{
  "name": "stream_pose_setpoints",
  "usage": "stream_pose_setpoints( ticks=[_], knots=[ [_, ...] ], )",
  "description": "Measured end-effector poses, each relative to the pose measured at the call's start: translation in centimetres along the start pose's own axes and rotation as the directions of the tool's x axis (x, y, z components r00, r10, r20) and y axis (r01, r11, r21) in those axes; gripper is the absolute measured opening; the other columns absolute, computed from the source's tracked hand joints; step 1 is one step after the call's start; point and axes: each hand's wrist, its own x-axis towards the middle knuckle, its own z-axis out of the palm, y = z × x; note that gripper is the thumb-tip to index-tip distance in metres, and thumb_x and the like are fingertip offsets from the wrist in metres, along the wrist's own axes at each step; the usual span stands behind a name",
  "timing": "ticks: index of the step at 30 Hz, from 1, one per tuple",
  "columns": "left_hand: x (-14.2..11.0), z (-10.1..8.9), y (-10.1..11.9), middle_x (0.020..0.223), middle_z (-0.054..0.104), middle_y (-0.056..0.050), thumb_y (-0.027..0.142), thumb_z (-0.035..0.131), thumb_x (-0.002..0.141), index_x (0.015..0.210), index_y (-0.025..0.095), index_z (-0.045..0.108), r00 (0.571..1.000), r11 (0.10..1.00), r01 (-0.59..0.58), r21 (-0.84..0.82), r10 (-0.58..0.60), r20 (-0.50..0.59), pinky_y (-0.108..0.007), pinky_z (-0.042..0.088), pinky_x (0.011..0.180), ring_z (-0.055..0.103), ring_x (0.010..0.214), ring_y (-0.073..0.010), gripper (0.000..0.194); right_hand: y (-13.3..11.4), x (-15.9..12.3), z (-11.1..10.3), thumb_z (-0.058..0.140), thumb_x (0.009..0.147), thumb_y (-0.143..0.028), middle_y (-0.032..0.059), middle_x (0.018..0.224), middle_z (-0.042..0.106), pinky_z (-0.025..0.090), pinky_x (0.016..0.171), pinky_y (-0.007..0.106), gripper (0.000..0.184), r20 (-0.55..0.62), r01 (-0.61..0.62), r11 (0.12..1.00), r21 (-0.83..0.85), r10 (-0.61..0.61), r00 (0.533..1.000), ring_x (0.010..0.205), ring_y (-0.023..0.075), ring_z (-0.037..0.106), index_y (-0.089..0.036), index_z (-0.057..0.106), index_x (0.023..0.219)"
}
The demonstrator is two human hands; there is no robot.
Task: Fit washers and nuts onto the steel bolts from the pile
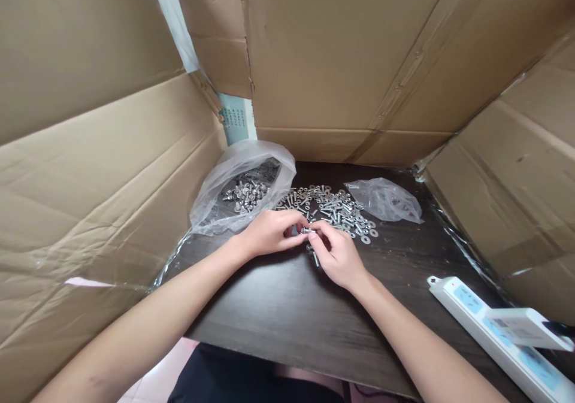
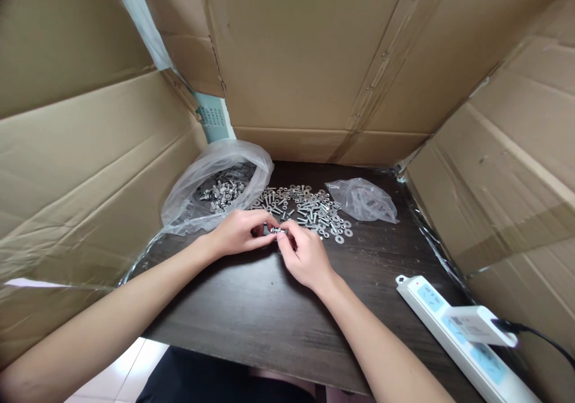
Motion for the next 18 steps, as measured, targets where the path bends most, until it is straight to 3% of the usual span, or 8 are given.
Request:
stream_pose_setpoints(
  ticks=[12,18],
  knots=[
    [0.0,0.09,0.0,0.089,0.074,-0.001,0.037,0.065,0.099,0.104,0.018,0.069,1.0,1.0,0.015,0.01,-0.015,0.011,-0.023,0.048,0.065,0.067,0.068,-0.0119,0.02,0.17,-0.01,0.07,0.05,0.102,-0.031,-0.0028,0.066,0.06,0.038,0.058,0.027,0.017,-0.017,0.022,1.0,-0.003,-0.022,1.0,0.056,0.0159,0.055,-0.021,0.062,0.095],
    [0.01,0.13,-0.06,0.088,0.074,-0.001,0.037,0.066,0.099,0.103,0.018,0.07,1.0,1.0,0.004,0.007,-0.004,-0.009,-0.022,0.048,0.065,0.066,0.068,-0.0115,0.02,0.2,-0.03,0.07,0.045,0.106,-0.031,0.0005,0.075,0.066,0.04,0.062,0.028,0.022,-0.006,0.039,0.999,-0.012,-0.039,0.999,0.064,0.017,0.06,-0.021,0.06,0.093]
  ],
)
